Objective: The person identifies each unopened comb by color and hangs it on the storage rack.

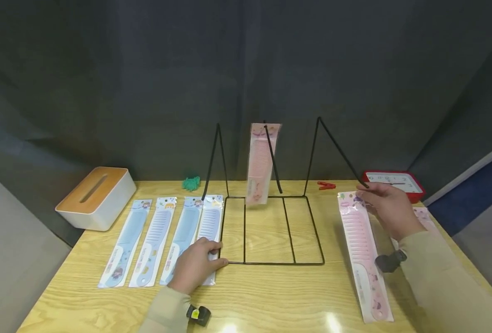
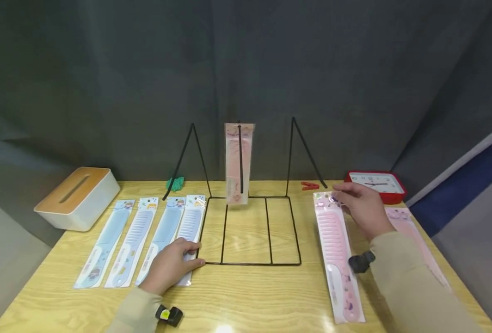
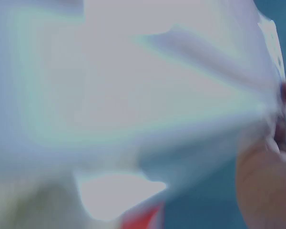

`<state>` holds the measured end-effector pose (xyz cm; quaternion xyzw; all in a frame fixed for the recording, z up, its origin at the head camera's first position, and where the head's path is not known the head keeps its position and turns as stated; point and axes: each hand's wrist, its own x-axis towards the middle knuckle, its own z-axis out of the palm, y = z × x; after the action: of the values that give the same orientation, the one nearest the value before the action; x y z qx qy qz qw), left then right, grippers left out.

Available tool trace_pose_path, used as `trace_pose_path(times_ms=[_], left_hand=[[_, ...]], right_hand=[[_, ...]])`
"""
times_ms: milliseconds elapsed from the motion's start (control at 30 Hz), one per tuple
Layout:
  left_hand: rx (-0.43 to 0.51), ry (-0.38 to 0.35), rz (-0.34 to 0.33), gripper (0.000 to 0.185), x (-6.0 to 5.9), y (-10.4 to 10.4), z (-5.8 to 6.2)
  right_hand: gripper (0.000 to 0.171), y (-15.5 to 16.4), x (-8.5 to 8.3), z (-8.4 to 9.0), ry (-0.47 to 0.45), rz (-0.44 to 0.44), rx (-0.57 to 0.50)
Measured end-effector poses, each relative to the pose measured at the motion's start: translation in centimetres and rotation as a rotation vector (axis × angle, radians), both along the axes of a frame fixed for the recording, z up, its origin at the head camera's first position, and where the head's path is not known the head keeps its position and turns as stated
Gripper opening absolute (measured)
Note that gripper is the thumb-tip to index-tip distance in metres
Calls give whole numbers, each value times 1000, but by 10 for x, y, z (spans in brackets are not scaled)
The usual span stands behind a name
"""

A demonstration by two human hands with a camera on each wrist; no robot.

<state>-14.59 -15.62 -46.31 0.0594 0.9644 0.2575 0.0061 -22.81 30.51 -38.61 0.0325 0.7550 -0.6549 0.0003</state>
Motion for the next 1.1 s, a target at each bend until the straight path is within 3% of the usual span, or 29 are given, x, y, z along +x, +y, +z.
trace_pose_path(times_ms=[67, 200, 333, 433, 500, 733, 1100], left_hand=[[0, 0, 1, 50, 0, 0, 0], [-7, 2, 3, 50, 2, -1, 0], [0, -2, 3, 50, 2, -2, -1], [3, 0, 4, 50, 1, -1, -1], [3, 0, 3, 49, 0, -1, 0], [3, -7, -1, 48, -2, 0, 0], [11, -10, -5, 49, 0, 1, 0]], right_hand=[[43, -24, 20, 17, 106, -23, 19], [24, -77, 61, 45, 381, -63, 180], [15, -122, 90, 64, 643, 40, -7], [20, -147, 100, 75, 793, 141, -182], [21, -159, 102, 82, 861, 168, -235], [12, -182, 102, 93, 885, 144, -252], [19, -189, 97, 96, 860, 58, -206]])
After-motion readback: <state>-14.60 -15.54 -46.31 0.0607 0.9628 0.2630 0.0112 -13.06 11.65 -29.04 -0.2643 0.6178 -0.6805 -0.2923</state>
